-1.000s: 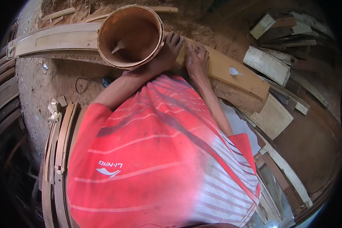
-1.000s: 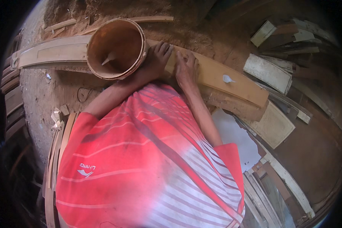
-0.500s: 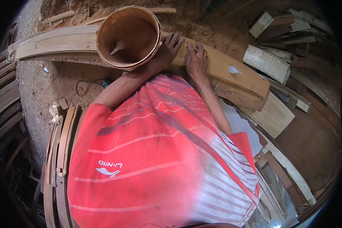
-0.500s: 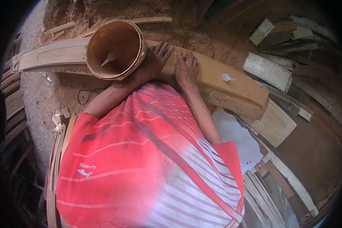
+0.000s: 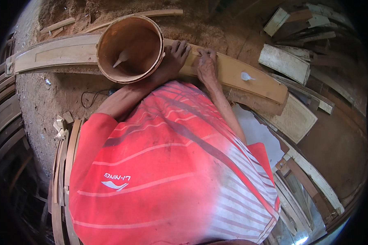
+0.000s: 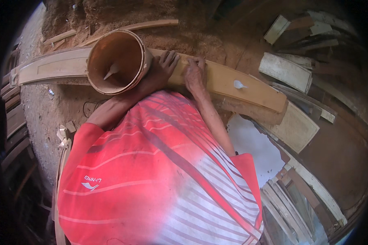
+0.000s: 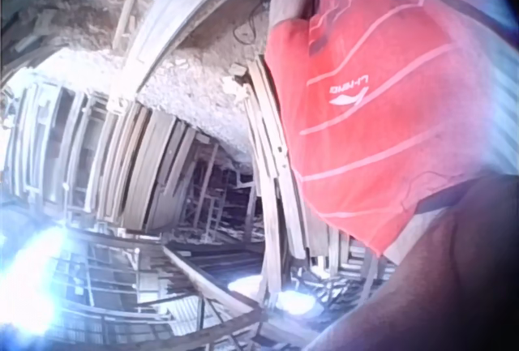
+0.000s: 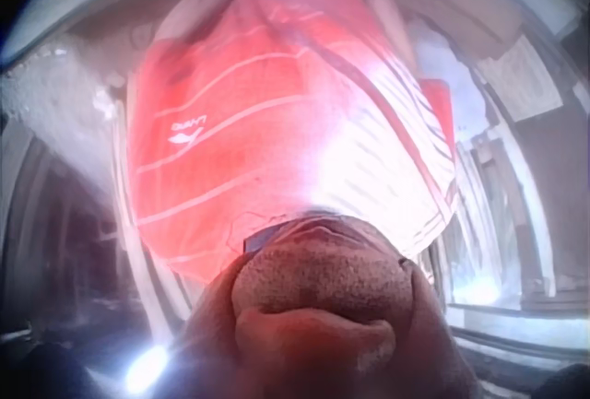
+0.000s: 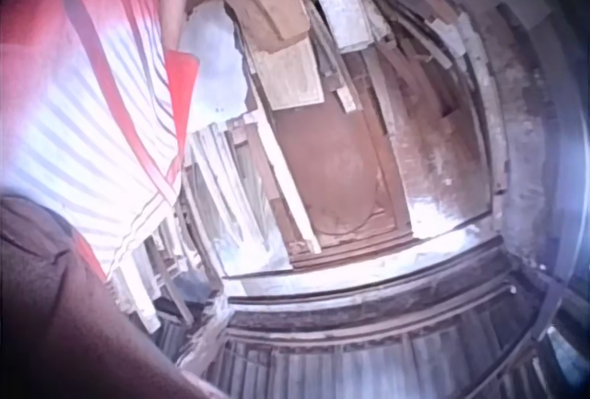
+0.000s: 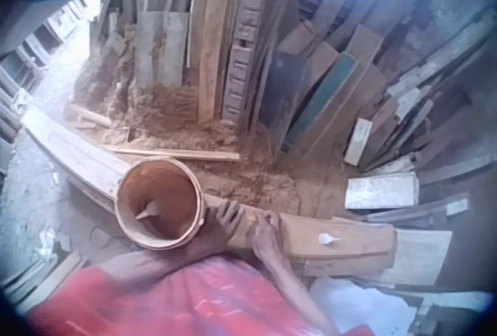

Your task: The person applies glue to a wooden board by squeezing it from a bottle and spreading it across the surface by hand.

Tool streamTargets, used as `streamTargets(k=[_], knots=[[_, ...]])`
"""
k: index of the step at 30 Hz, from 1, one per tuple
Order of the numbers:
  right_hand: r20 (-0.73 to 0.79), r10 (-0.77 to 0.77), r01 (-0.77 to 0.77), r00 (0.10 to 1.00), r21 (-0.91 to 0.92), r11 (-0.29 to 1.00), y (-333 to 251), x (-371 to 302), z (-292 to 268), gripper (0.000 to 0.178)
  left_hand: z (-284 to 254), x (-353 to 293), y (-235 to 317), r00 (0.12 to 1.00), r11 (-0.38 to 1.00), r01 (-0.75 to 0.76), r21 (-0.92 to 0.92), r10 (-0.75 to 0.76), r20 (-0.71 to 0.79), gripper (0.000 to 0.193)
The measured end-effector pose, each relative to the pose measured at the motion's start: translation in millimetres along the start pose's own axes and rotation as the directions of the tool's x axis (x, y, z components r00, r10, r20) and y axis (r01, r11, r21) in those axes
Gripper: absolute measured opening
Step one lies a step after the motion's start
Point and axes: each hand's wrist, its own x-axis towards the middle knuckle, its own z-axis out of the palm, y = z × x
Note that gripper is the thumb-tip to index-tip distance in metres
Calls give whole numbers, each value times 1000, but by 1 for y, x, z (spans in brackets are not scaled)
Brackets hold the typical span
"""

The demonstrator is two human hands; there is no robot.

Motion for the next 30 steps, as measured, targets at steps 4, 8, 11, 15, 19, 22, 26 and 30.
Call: streamTargets(k=[4, 8, 11, 15, 19, 22, 26, 30], knots=[[-48, -8, 11, 999, 56, 998, 9, -14, 11, 39, -3, -2, -2, 999, 999, -23, -45, 24, 32, 91], [10, 3, -3, 1000, 22, 1000, -11, -5, -6, 46, -16, -4, -2, 997, 984, 24, -175, -11, 76, 108], [58, -13, 21, 998, -130, 991, -8, -6, -2, 50, -11, -4, 0, 998, 990, 17, -137, -9, 61, 116], [61, -69, 85, 996, -293, 952, -16, -13, -3, 55, -8, -2, -3, 995, 995, 24, -100, -14, 99, 116], [110, -22, 42, 994, -180, 983, -18, -8, -8, 54, -11, -3, 0, 990, 980, 64, -190, -38, 138, 114], [74, -79, 97, 994, -282, 955, -13, -14, -3, 52, 9, -6, 4, 998, 994, 48, -98, -44, 34, 112], [48, -58, 66, 997, -176, 982, -12, -18, -1, 55, -10, -3, 6, 994, 999, 36, -28, -33, 105, 106], [76, -32, 49, 997, -236, 970, -13, -21, -3, 59, -11, -5, 5, 996, 995, 24, -98, -16, 89, 104]])
